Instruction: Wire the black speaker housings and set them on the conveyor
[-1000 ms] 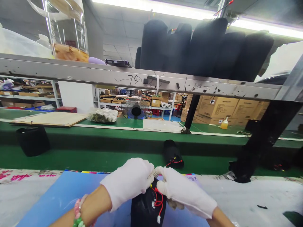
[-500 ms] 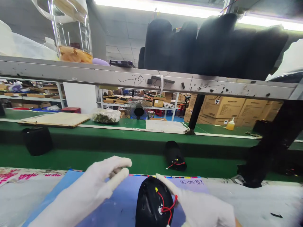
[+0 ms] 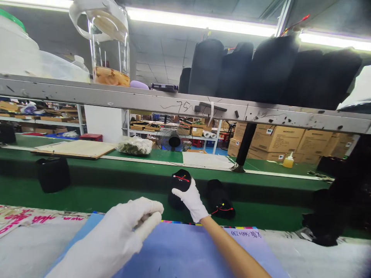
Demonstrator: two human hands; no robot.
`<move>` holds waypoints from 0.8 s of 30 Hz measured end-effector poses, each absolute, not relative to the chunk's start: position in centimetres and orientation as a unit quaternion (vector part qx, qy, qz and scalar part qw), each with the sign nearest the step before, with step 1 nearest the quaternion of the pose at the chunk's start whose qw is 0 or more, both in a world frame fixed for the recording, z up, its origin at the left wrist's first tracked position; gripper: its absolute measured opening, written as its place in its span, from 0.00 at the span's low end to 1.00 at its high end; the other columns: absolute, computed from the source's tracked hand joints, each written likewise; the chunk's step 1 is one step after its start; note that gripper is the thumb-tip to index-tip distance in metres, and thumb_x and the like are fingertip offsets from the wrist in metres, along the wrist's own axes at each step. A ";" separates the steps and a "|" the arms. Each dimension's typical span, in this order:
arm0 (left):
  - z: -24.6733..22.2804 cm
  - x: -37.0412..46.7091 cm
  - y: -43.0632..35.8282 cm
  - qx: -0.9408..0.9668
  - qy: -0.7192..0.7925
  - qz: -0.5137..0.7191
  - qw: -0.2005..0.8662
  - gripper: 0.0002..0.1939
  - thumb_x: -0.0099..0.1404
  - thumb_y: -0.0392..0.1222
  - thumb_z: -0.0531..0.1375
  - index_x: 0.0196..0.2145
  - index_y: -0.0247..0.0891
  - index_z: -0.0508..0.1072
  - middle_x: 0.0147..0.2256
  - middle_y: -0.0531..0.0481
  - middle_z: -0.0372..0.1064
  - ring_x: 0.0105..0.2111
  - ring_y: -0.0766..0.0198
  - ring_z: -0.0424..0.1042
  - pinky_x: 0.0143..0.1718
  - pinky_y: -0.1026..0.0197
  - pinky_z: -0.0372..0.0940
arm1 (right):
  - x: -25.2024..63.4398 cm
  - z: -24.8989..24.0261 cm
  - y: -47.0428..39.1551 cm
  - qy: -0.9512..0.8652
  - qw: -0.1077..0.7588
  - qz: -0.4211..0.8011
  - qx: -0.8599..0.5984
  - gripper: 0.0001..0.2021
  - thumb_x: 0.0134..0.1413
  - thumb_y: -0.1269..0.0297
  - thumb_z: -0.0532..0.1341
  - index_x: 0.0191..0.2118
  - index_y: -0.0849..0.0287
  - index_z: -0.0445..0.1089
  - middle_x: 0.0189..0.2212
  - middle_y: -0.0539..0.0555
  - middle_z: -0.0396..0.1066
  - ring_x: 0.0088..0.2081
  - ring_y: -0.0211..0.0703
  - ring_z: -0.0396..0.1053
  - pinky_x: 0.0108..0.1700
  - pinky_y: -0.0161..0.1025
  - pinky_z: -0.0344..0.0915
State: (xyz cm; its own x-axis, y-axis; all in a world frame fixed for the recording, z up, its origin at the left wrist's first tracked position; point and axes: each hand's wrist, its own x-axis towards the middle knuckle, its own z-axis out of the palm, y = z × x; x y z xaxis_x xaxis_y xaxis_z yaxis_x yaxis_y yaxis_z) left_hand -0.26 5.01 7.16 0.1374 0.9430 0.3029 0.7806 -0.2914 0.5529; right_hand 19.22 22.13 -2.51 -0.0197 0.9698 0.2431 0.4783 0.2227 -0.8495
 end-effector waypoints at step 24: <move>-0.8 8.0 10.0 0.634 0.407 0.456 0.473 0.63 0.50 0.80 0.51 0.68 0.30 0.37 0.68 0.27 0.41 0.66 0.46 0.50 0.62 0.48 0.56 | 30.4 0.8 10.2 -0.595 0.496 0.427 -0.467 0.46 0.50 0.41 0.63 0.69 0.44 0.40 0.69 0.49 0.49 0.67 0.48 0.52 0.67 0.47 0.53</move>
State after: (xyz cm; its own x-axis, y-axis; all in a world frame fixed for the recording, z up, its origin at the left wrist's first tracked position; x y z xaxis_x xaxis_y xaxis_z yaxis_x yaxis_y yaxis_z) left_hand 7.99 10.03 -0.76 0.2525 0.9482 0.1927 0.0851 -0.2201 0.9718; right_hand 30.45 10.15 0.76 -0.0716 0.9790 0.1909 0.1326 0.1990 -0.9710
